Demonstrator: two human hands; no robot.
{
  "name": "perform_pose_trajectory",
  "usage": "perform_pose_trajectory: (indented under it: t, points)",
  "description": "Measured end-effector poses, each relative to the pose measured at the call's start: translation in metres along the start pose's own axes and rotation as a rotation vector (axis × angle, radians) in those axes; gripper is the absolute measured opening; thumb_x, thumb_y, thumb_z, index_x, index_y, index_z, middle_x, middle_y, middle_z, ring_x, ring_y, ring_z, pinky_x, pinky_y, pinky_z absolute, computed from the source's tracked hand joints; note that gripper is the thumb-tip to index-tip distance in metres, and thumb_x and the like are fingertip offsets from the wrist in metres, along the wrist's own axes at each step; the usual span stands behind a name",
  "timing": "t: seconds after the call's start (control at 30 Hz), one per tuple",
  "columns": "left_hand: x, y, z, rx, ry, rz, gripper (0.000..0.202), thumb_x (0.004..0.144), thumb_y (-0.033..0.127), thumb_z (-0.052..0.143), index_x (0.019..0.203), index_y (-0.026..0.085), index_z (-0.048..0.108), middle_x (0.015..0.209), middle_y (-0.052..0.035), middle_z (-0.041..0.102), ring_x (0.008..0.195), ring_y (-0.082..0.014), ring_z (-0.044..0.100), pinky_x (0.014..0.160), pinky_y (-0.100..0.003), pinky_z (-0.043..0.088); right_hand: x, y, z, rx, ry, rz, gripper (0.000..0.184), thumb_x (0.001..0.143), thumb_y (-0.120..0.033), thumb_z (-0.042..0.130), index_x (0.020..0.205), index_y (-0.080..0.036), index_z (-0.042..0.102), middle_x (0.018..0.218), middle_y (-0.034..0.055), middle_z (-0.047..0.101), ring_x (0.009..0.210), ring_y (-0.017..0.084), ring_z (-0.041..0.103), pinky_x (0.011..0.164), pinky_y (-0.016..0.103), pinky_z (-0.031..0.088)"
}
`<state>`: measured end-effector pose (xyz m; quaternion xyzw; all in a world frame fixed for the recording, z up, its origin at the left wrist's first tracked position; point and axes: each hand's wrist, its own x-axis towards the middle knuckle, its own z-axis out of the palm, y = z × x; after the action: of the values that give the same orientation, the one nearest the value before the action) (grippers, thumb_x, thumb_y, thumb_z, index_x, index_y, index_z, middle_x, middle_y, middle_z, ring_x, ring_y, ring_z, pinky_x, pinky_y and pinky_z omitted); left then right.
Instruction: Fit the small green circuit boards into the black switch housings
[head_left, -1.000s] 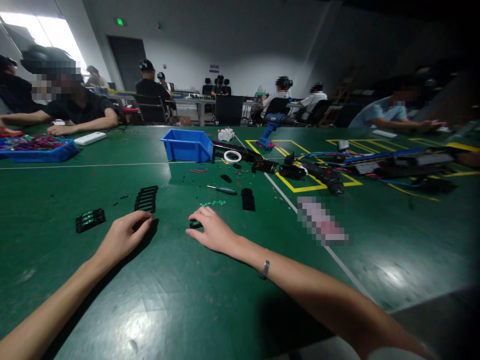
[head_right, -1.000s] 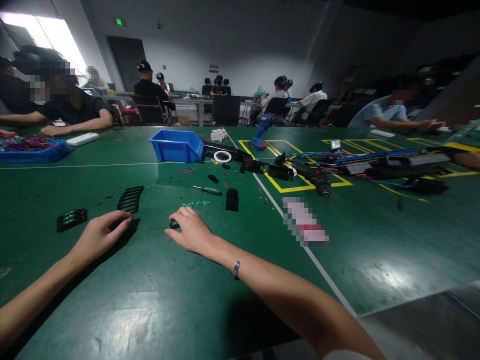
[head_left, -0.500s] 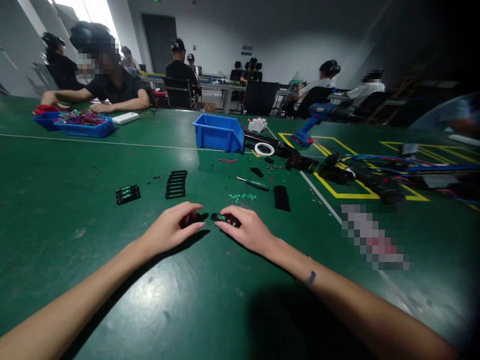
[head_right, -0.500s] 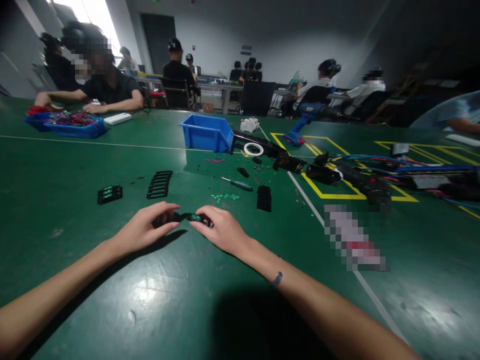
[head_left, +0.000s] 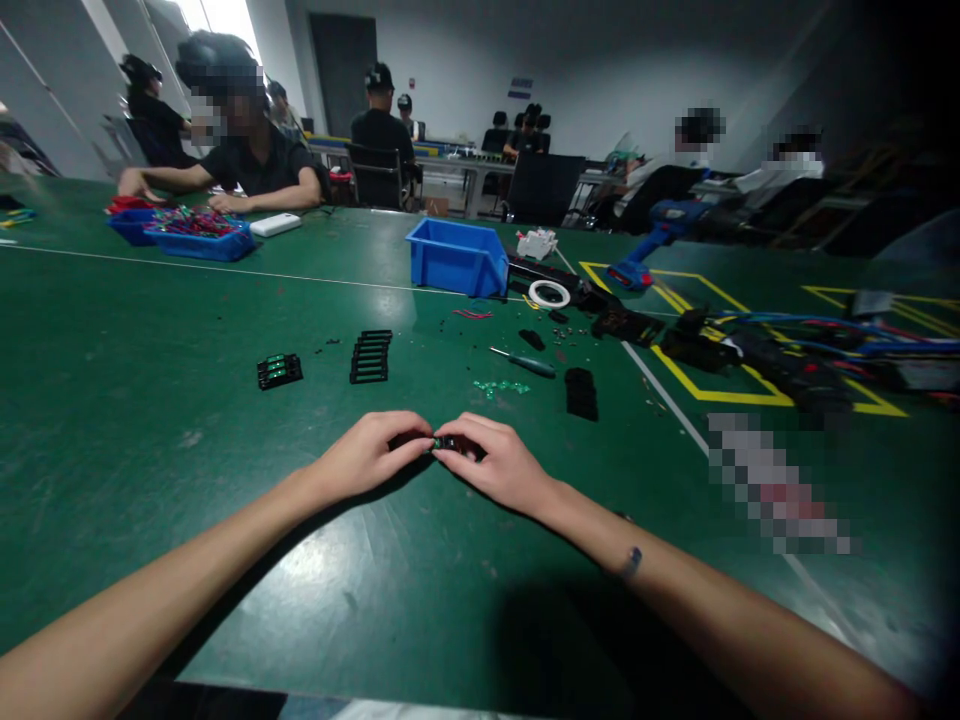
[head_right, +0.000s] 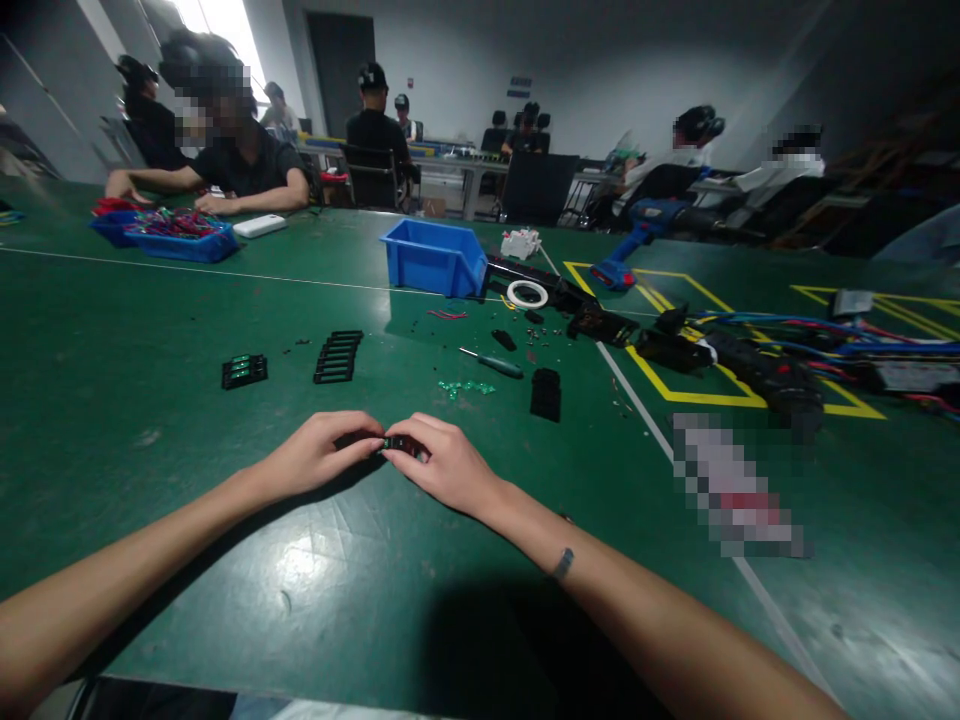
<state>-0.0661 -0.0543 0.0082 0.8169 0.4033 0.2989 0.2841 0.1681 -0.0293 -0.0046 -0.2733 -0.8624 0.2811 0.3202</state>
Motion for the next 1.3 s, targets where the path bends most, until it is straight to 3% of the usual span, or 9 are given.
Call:
perform_pose_trajectory:
  t: [0.17, 0.27, 0.5, 0.93, 1.3]
  points:
    - [-0.001, 0.006, 0.007, -0.12, 0.167, -0.172, 0.026, 0.098, 0.043, 0.059, 0.094, 0.018, 0.064, 0.079, -0.0003, 0.065, 0.07, -0.0144, 0.058, 0.063, -0.024, 0.043, -0.001, 0.001, 0.002, 0.009, 0.079, -0.004, 0.021, 0.095, -0.017, 0.062, 0.115, -0.022, 0.066, 0.088, 0.0026, 0.062, 0.071, 0.014, 0.057, 0.065, 0.027, 0.048]
    - [-0.002, 0.012, 0.01, -0.167, 0.141, -0.218, 0.029, 0.095, 0.047, 0.063, 0.094, 0.017, 0.065, 0.08, -0.0007, 0.066, 0.071, -0.0146, 0.059, 0.064, -0.024, 0.044, -0.003, 0.0, 0.002, -0.005, 0.084, -0.045, 0.023, 0.094, -0.014, 0.061, 0.116, -0.022, 0.065, 0.09, 0.0036, 0.063, 0.075, 0.015, 0.06, 0.068, 0.029, 0.049]
    - [-0.004, 0.015, 0.012, -0.168, 0.075, -0.229, 0.021, 0.093, 0.037, 0.064, 0.096, 0.017, 0.071, 0.084, -0.0015, 0.072, 0.078, -0.0161, 0.064, 0.072, -0.026, 0.048, -0.006, 0.001, 0.003, -0.072, 0.058, -0.157, 0.026, 0.094, -0.015, 0.061, 0.119, -0.02, 0.064, 0.096, 0.0068, 0.067, 0.084, 0.018, 0.064, 0.075, 0.031, 0.053]
    - [-0.005, 0.014, 0.013, -0.129, 0.08, -0.223, 0.023, 0.091, 0.028, 0.06, 0.102, 0.016, 0.076, 0.082, -0.0025, 0.075, 0.073, -0.0164, 0.066, 0.067, -0.026, 0.049, -0.006, 0.003, 0.0, -0.156, 0.013, -0.234, 0.024, 0.098, -0.02, 0.057, 0.122, -0.021, 0.062, 0.099, 0.0089, 0.07, 0.086, 0.02, 0.066, 0.076, 0.033, 0.054]
    - [-0.005, 0.01, 0.017, -0.047, 0.132, -0.171, 0.027, 0.091, 0.026, 0.06, 0.113, 0.017, 0.071, 0.093, -0.0044, 0.077, 0.08, -0.0185, 0.07, 0.073, -0.028, 0.051, -0.006, -0.004, -0.003, -0.098, -0.053, -0.101, 0.039, 0.097, -0.034, 0.064, 0.134, -0.022, 0.059, 0.108, 0.0088, 0.069, 0.095, 0.022, 0.067, 0.087, 0.035, 0.055]
